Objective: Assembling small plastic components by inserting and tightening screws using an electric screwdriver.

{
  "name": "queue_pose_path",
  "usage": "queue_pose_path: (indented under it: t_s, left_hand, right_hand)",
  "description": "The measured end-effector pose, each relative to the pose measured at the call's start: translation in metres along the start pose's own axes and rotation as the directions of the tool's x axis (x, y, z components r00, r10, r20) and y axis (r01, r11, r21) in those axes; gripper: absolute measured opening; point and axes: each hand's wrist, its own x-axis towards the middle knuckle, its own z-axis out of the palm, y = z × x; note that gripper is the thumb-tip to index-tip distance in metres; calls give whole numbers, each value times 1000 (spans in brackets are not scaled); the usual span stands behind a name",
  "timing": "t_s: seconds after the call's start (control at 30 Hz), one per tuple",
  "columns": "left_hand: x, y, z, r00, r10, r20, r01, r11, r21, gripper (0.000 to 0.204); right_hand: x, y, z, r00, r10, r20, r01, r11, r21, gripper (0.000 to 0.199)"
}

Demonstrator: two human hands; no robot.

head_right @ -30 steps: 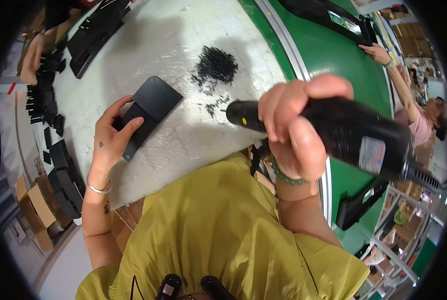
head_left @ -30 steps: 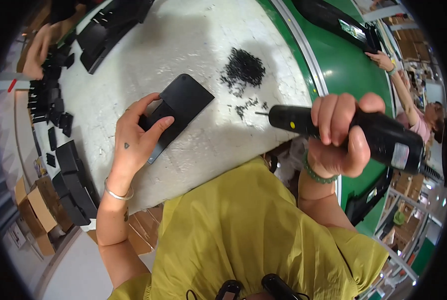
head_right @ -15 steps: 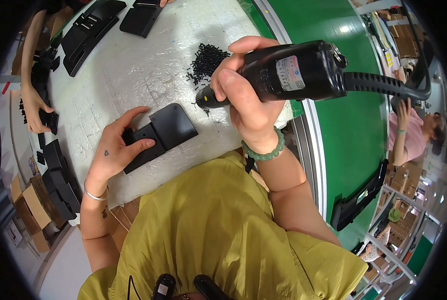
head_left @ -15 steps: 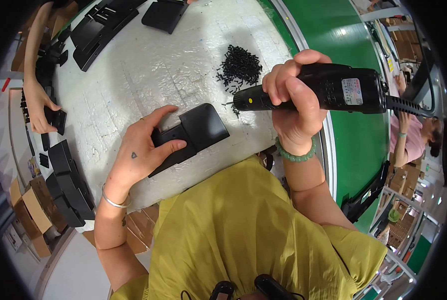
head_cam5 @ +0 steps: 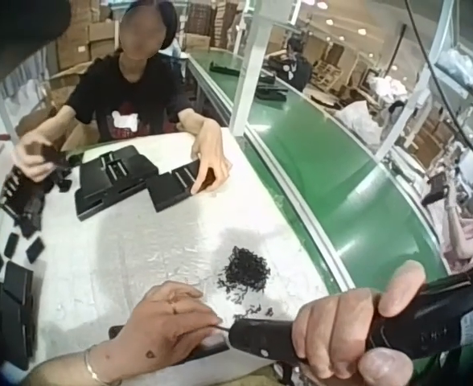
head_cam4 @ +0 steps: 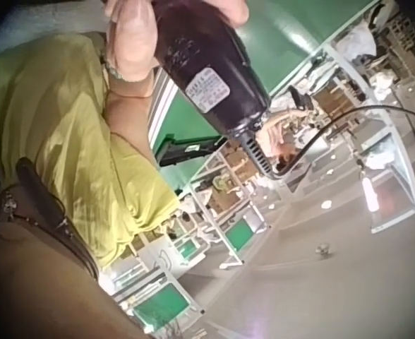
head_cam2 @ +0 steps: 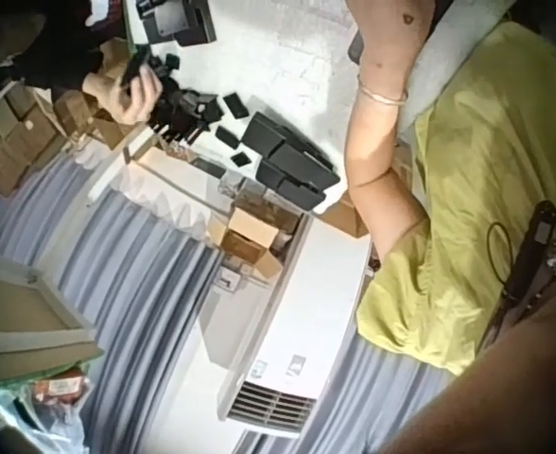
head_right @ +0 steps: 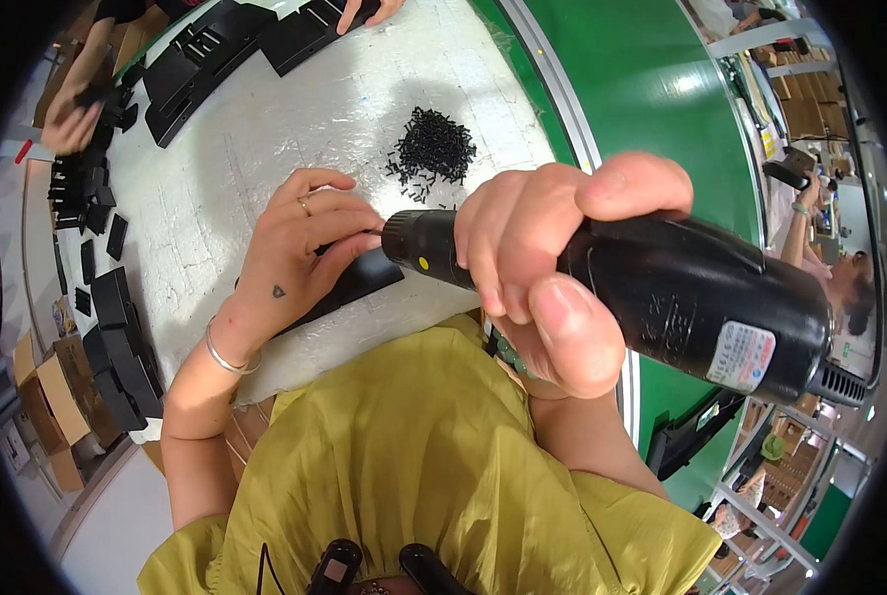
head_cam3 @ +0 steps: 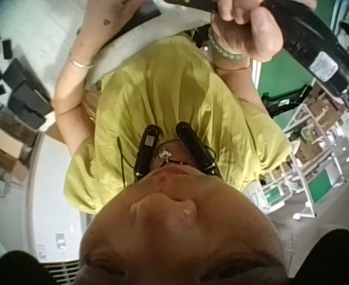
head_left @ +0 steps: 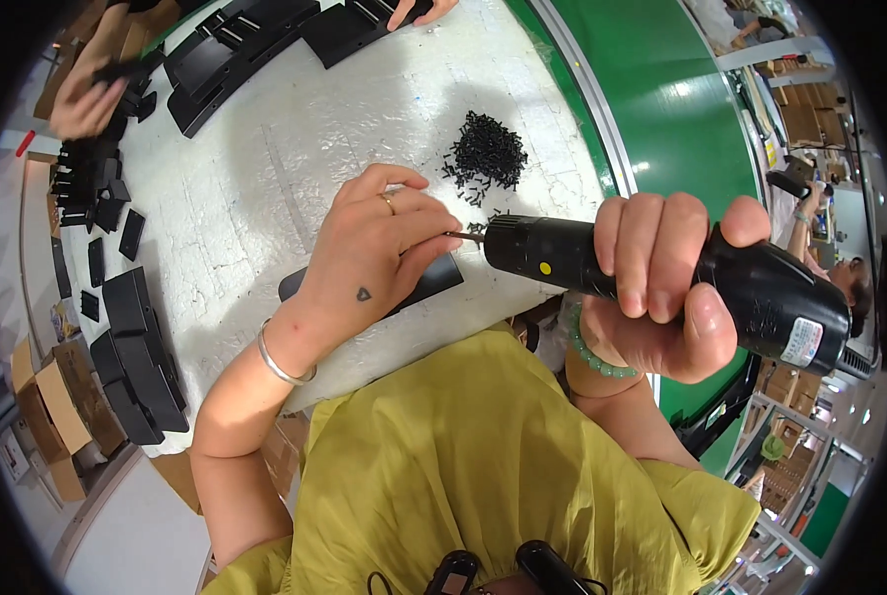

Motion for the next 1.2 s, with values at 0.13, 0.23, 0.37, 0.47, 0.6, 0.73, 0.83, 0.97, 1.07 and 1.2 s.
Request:
queue_pose_path:
  t_s: [0.13, 0.23, 0.37, 0.47, 0.6, 0.73, 0.83, 0.97, 1.07, 1.2]
  left_hand:
    - [-6, 1, -3, 996, 1, -86, 7, 996, 84, 12]
    - [-2, 9, -7, 992, 53, -111, -38, 990, 134, 13]
    - [-6, 11, -12, 989, 90, -117, -66, 979, 194, 17]
    - [-8, 11, -13, 987, 121, -103, -97, 972, 213, 19]
    - [-14, 11, -15, 984, 179, -8, -170, 949, 267, 20]
    - [-19, 13, -22, 999, 41, -19, -39, 995, 92, 27]
    - [-26, 5, -37, 969, -205, -135, 203, 979, -30, 40]
    - [-59, -10, -55, 835, -547, -55, 547, 837, -16, 54]
    - [-64, -5, -41, 881, -473, 32, 461, 870, 175, 54]
    - [-76, -11, -24, 927, -375, 17, 368, 915, 166, 38]
  right_hand:
    - [2, 0, 3, 996, -50, 76, 51, 999, -9, 38]
    - [5, -9, 3, 991, -25, 135, 28, 999, -24, 39]
    - [7, -6, 9, 988, -16, 157, 19, 1000, -18, 39]
    - [5, -7, 14, 992, -2, 130, 7, 999, -38, 37]
    - [5, -13, 21, 987, 72, 146, -53, 990, -131, 34]
    - [6, -9, 23, 966, 78, 247, -56, 994, -96, 36]
    - [1, 4, 23, 974, 92, 205, -58, 985, -165, 38]
    - [0, 18, 34, 969, 161, 187, -150, 986, -71, 37]
    - [1, 35, 39, 957, 123, 264, -114, 992, -50, 38]
    - [-1, 47, 50, 934, 185, 306, -175, 983, -58, 36]
